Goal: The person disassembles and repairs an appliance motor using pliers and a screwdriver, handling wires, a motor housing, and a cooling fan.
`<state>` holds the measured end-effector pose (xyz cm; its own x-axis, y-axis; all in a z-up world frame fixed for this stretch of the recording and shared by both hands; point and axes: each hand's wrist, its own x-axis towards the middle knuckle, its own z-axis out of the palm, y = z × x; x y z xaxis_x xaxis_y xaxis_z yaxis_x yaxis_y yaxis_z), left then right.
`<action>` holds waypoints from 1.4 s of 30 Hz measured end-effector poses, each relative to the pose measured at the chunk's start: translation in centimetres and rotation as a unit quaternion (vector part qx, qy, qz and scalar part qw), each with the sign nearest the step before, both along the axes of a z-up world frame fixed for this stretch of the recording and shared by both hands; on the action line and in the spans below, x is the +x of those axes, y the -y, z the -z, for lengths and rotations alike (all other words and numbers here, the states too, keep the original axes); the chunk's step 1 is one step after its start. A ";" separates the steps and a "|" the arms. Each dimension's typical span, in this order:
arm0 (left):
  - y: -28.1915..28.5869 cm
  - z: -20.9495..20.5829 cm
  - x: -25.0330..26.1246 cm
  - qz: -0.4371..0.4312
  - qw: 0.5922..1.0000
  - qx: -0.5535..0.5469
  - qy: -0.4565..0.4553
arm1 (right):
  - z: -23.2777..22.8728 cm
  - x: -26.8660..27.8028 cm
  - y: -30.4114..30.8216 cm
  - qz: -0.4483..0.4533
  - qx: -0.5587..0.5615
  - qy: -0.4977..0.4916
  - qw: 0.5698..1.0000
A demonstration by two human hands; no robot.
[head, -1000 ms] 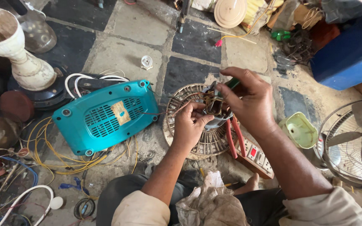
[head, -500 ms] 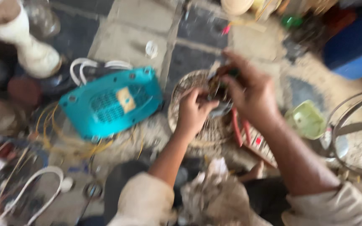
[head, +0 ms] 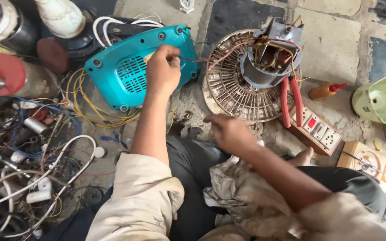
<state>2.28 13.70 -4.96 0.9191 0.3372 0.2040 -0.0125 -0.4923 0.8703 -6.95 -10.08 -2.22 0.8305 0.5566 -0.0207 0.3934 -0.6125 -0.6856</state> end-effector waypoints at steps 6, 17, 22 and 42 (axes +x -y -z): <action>0.6 -0.5 1.1 -0.010 0.999 0.033 0.005 | 10.6 0.9 -0.7 0.044 -0.036 0.036 0.998; 1.6 -1.6 1.3 -0.001 0.999 0.021 0.031 | 13.0 4.1 -7.2 0.014 -0.196 0.008 0.980; 3.1 -1.4 1.8 0.008 0.996 0.064 0.065 | 14.4 4.8 -8.6 -0.005 -0.309 -0.054 0.950; 10.3 -4.3 -0.4 0.035 0.971 0.014 0.238 | 14.3 4.3 -8.2 -0.043 -0.232 0.037 0.971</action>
<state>1.91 3.36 -0.64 0.7397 0.2646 0.6188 -0.4437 -0.4995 0.7440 -2.68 -1.85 -16.49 0.7898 0.5697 -0.2274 0.4955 -0.8111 -0.3109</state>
